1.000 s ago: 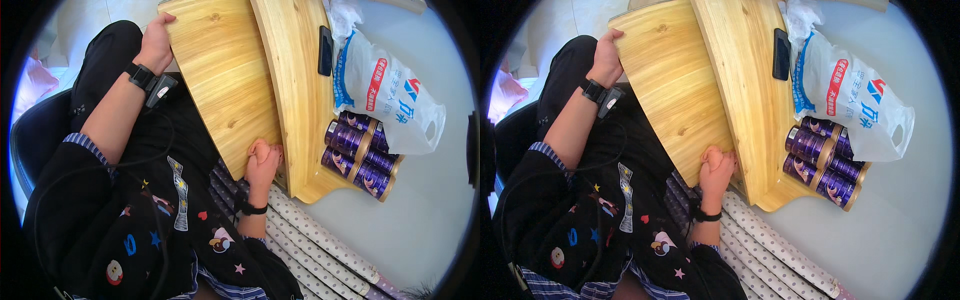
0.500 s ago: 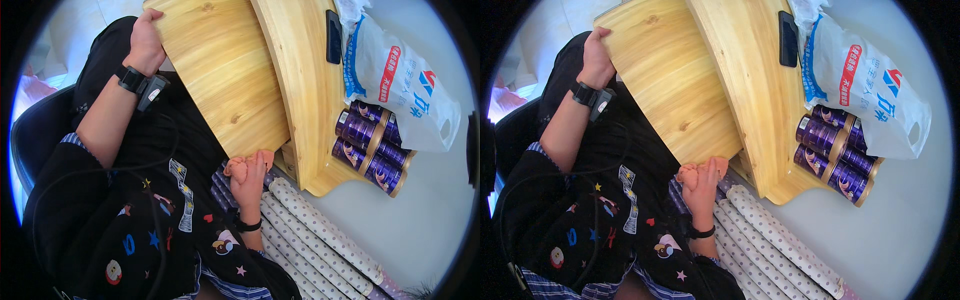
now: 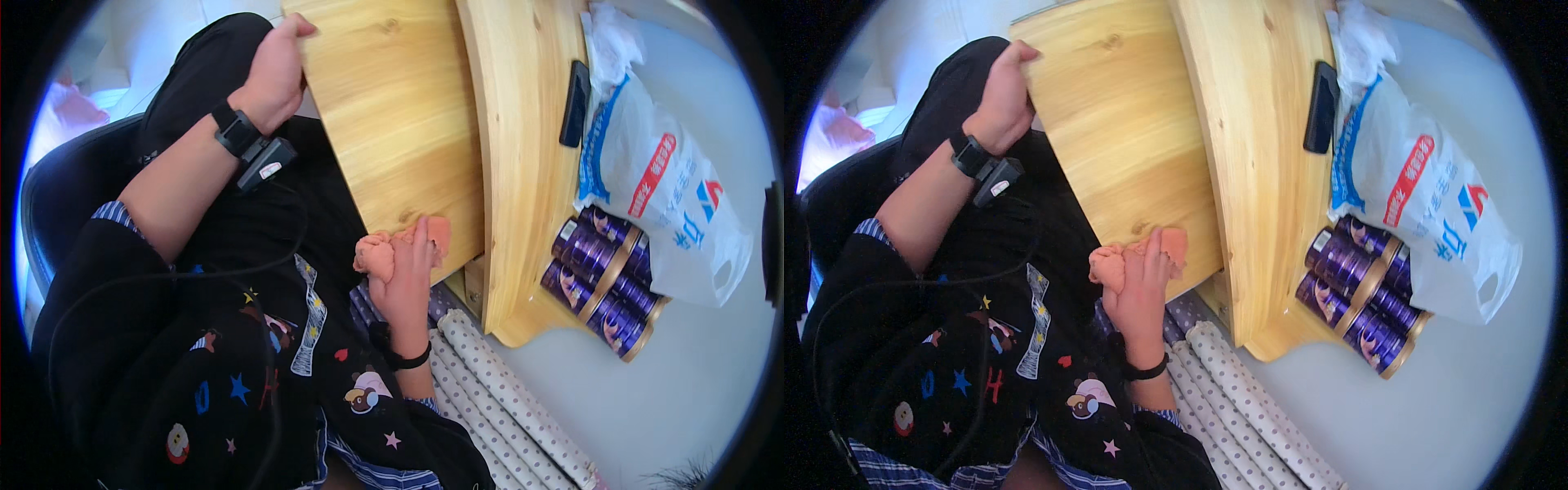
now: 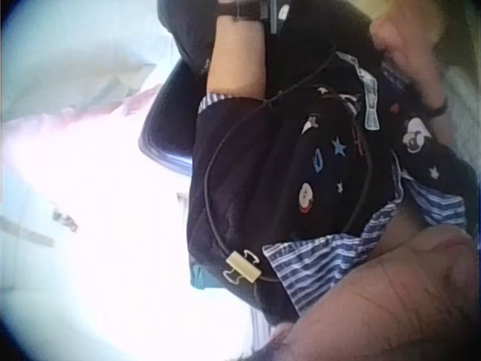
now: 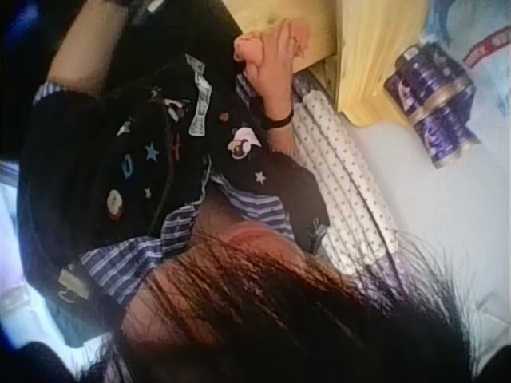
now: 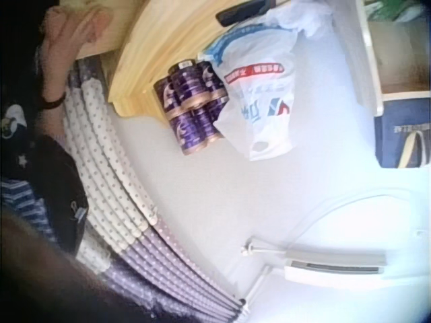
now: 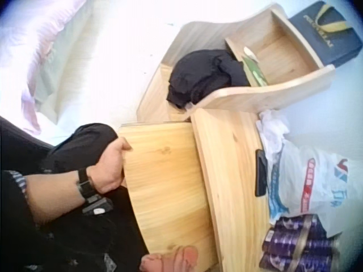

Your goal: The person wipes the surface and shelves of a wooden desk using a cloth.

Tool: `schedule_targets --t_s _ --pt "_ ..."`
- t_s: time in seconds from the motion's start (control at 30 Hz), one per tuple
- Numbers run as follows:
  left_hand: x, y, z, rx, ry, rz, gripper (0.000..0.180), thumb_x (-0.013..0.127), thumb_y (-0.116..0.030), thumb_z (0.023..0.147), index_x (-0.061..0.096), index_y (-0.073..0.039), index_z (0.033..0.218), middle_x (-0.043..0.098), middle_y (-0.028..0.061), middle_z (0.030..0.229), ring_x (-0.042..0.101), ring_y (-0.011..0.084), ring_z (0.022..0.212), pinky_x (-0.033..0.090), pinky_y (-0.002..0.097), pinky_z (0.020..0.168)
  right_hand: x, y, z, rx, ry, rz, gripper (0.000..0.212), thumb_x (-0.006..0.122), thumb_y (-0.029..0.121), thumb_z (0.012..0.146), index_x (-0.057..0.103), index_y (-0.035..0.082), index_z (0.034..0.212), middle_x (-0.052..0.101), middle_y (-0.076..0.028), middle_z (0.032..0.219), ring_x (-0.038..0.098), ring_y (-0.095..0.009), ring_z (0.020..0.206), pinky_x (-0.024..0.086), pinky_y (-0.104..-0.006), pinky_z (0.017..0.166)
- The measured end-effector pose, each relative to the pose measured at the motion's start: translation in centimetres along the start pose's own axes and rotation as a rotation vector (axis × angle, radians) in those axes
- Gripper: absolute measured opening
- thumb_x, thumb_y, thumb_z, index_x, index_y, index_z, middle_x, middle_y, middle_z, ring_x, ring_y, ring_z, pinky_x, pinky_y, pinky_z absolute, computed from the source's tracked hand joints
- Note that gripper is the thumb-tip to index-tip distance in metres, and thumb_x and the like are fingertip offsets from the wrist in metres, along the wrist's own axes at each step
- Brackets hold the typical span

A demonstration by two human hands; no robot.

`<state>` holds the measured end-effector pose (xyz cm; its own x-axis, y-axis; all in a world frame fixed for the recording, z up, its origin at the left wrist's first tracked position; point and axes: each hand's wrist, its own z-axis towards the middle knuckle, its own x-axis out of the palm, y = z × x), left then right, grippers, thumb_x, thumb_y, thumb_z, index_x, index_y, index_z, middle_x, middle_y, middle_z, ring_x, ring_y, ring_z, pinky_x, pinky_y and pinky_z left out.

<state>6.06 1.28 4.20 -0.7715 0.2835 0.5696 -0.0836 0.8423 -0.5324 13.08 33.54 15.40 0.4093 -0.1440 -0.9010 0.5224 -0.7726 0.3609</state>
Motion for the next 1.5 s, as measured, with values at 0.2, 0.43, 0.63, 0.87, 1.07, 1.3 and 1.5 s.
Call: schedule_targets --t_s 0.2,0.43,0.63,0.87,1.07,1.3,1.5 --pt "-0.2 -0.7 -0.1 -0.052 0.021 0.143 0.037 0.058 -0.029 0.094 0.065 0.001 0.115 0.071 0.0103 0.104 0.067 0.0198 0.092 0.050 0.0336 0.084 -0.5 1.5 6.1 -0.116 0.027 -0.025 0.037 0.064 0.012 0.085 0.060 0.001 0.119 0.035 -0.042 0.154 0.044 -0.059 0.132 0.033 -0.0605 0.114" --pt "-1.5 0.8 -0.8 0.127 -0.008 0.096 0.018 0.060 -0.027 0.097 0.059 -0.010 0.093 0.053 -0.0004 0.076 0.045 0.0113 0.062 0.036 0.0293 0.056 0.1 2.7 12.5 -0.315 0.026 -0.090 0.037 0.063 0.012 0.085 0.059 0.001 0.120 0.036 -0.043 0.153 0.042 -0.059 0.133 0.031 -0.0604 0.115" --pt "-4.5 -0.7 -3.4 0.120 0.022 -0.071 0.029 0.054 -0.034 0.104 0.044 -0.016 0.084 0.037 -0.0050 0.071 0.031 0.0068 0.057 0.026 0.0254 0.053 0.0 4.0 16.9 -0.490 0.082 -0.110 0.041 0.065 0.014 0.084 0.057 -0.002 0.121 0.033 -0.044 0.154 0.041 -0.062 0.132 0.031 -0.0631 0.115" --pt "-7.8 -4.9 -4.9 0.377 -0.166 -0.215 0.027 0.050 -0.033 0.106 0.046 -0.015 0.087 0.041 -0.0043 0.072 0.034 0.0068 0.058 0.029 0.0257 0.053 0.9 7.3 23.4 -0.562 0.057 -0.153 0.042 0.062 0.014 0.087 0.055 -0.005 0.123 0.033 -0.047 0.152 0.036 -0.063 0.138 0.029 -0.0591 0.119" --pt "-11.2 -6.8 -5.5 0.440 -0.295 -0.319 0.026 0.049 -0.030 0.106 0.046 -0.014 0.087 0.042 -0.0042 0.072 0.033 0.0071 0.057 0.029 0.0257 0.053 2.2 10.4 30.6 -0.595 0.041 -0.185 0.043 0.063 0.020 0.086 0.057 -0.008 0.117 0.047 -0.042 0.141 0.044 -0.057 0.134 0.036 -0.0549 0.114" --pt "-14.9 -8.0 -5.8 0.548 -0.377 -0.414 0.028 0.050 -0.029 0.106 0.044 -0.013 0.083 0.041 -0.0040 0.072 0.032 0.0074 0.058 0.028 0.0260 0.053 3.9 13.4 33.3 -0.596 -0.049 -0.250 0.037 0.064 0.019 0.084 0.061 -0.007 0.110 0.058 -0.029 0.115 0.057 -0.048 0.113 0.044 -0.0542 0.099" --pt "-14.8 -8.0 -5.7 0.549 -0.417 -0.413 0.030 0.050 -0.029 0.105 0.044 -0.014 0.080 0.039 -0.0046 0.070 0.031 0.0074 0.058 0.027 0.0266 0.053 4.1 13.7 33.9 -0.646 -0.040 -0.246 0.038 0.064 0.017 0.082 0.062 -0.007 0.112 0.058 -0.027 0.115 0.056 -0.048 0.114 0.044 -0.0531 0.100"
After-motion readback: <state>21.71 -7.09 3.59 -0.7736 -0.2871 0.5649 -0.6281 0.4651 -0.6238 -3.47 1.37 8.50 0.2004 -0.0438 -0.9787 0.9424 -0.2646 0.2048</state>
